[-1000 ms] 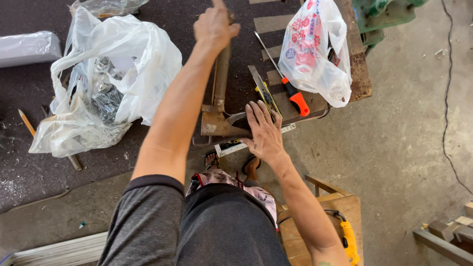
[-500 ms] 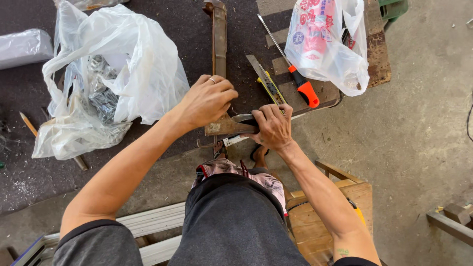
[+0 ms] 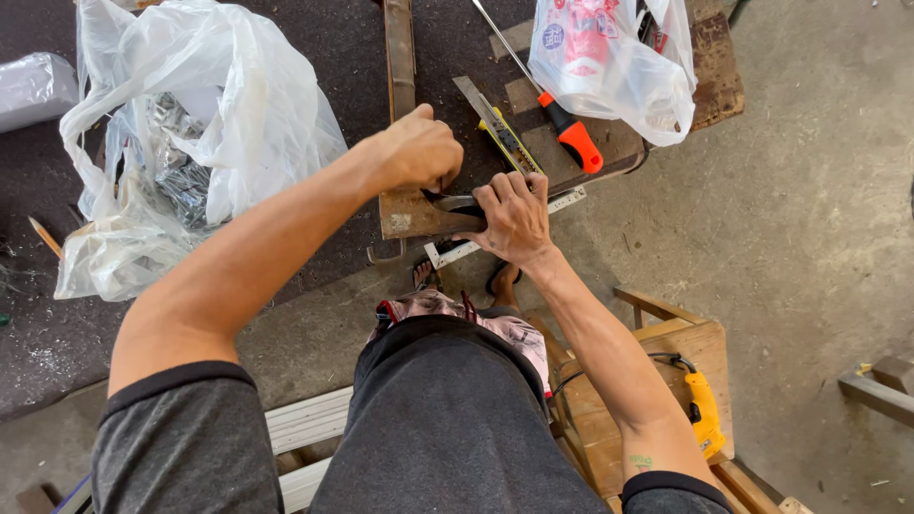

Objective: The person uses a screwdriver and utility knife to scrape and clean a rusty metal part. They repeatedly scrape the surface, rotate the part, and switch tools to remove rust and debris.

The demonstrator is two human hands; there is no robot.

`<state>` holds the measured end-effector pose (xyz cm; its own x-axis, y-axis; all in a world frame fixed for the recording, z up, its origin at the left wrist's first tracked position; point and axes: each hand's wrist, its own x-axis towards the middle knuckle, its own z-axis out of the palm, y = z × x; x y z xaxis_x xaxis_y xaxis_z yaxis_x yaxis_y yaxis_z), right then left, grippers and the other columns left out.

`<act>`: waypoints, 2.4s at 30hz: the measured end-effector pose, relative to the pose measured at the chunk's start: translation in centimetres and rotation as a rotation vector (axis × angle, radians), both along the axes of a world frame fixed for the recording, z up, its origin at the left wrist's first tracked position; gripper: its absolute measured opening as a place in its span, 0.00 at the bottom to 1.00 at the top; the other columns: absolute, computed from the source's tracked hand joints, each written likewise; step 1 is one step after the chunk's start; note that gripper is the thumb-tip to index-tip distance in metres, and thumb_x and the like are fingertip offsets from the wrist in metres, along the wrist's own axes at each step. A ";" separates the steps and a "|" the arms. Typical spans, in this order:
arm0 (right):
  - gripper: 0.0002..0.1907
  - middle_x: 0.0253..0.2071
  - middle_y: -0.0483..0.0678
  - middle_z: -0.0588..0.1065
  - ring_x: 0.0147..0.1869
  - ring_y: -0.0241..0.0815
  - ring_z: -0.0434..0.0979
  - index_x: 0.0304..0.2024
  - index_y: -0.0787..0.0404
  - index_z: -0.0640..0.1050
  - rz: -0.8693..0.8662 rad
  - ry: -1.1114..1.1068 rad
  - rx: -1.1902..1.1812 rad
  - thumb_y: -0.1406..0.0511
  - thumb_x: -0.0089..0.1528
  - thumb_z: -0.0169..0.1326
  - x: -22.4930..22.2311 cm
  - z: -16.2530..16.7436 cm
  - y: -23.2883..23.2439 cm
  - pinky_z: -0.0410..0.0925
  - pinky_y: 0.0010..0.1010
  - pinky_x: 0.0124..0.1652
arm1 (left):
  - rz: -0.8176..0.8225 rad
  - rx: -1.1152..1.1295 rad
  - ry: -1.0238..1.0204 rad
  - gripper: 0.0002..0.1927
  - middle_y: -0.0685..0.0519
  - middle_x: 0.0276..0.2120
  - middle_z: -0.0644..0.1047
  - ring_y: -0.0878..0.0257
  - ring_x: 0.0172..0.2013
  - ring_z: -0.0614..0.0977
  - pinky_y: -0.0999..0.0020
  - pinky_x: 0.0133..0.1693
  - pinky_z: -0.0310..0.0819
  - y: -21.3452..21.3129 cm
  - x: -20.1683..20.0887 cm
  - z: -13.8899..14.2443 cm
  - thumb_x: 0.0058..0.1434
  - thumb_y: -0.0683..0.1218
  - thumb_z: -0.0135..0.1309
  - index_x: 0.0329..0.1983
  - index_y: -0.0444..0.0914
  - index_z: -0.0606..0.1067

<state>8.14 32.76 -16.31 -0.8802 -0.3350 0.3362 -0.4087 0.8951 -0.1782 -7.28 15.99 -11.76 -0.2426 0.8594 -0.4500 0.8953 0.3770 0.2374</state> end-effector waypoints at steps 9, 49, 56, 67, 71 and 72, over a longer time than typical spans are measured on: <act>0.38 0.39 0.45 0.69 0.48 0.46 0.69 0.43 0.58 0.76 -0.013 0.012 -0.047 0.39 0.44 0.69 0.2 0.5 -0.3 0.56 0.44 0.52 | 0.031 -0.231 -0.074 0.08 0.55 0.34 0.83 0.58 0.41 0.80 0.55 0.50 0.57 2.3 -0.9 1.0 0.58 0.54 0.63 0.37 0.49 0.84; 0.40 0.41 0.49 0.68 0.50 0.50 0.67 0.45 0.57 0.74 -0.073 -0.015 -0.074 0.45 0.40 0.76 0.6 -0.2 -0.6 0.55 0.45 0.51 | 0.269 0.531 0.248 0.22 0.48 0.37 0.78 0.57 0.41 0.77 0.54 0.53 0.61 -3.6 2.6 1.8 0.53 0.36 0.56 0.52 0.40 0.81; 0.41 0.44 0.47 0.68 0.52 0.49 0.67 0.47 0.56 0.74 -0.081 -0.017 -0.039 0.45 0.40 0.75 0.7 -0.1 -0.6 0.54 0.45 0.52 | 0.093 0.264 0.337 0.02 0.53 0.37 0.78 0.56 0.49 0.75 0.56 0.55 0.61 -2.9 5.9 1.1 0.51 0.44 0.63 0.26 0.42 0.84; 0.41 0.44 0.49 0.67 0.54 0.51 0.66 0.47 0.58 0.73 -0.079 0.009 -0.079 0.43 0.44 0.75 1.0 -0.6 -0.6 0.54 0.47 0.54 | -0.240 0.174 0.580 0.07 0.55 0.37 0.77 0.61 0.43 0.76 0.62 0.50 0.61 -2.0 7.1 1.8 0.61 0.48 0.55 0.35 0.42 0.81; 0.43 0.47 0.50 0.68 0.56 0.51 0.66 0.52 0.57 0.74 -0.065 -0.010 -0.070 0.44 0.43 0.76 1.3 -0.6 -0.6 0.54 0.47 0.55 | 0.300 0.470 0.318 0.07 0.48 0.34 0.75 0.57 0.38 0.74 0.55 0.50 0.61 -4.2 4.3 1.8 0.66 0.44 0.49 0.39 0.39 0.77; 0.44 0.48 0.50 0.68 0.58 0.51 0.66 0.54 0.58 0.73 -0.071 -0.030 -0.065 0.45 0.43 0.76 1.3 -0.6 -0.7 0.54 0.47 0.55 | 0.461 0.626 0.247 0.07 0.46 0.33 0.74 0.56 0.38 0.74 0.53 0.50 0.60 -5.5 3.8 1.6 0.68 0.43 0.47 0.39 0.39 0.76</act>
<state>9.47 32.08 -16.95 -0.9109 -0.2497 0.3285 -0.3384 0.9077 -0.2483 -3.43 10.49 -10.21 -0.6626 0.7235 0.1938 0.7368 0.5832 0.3421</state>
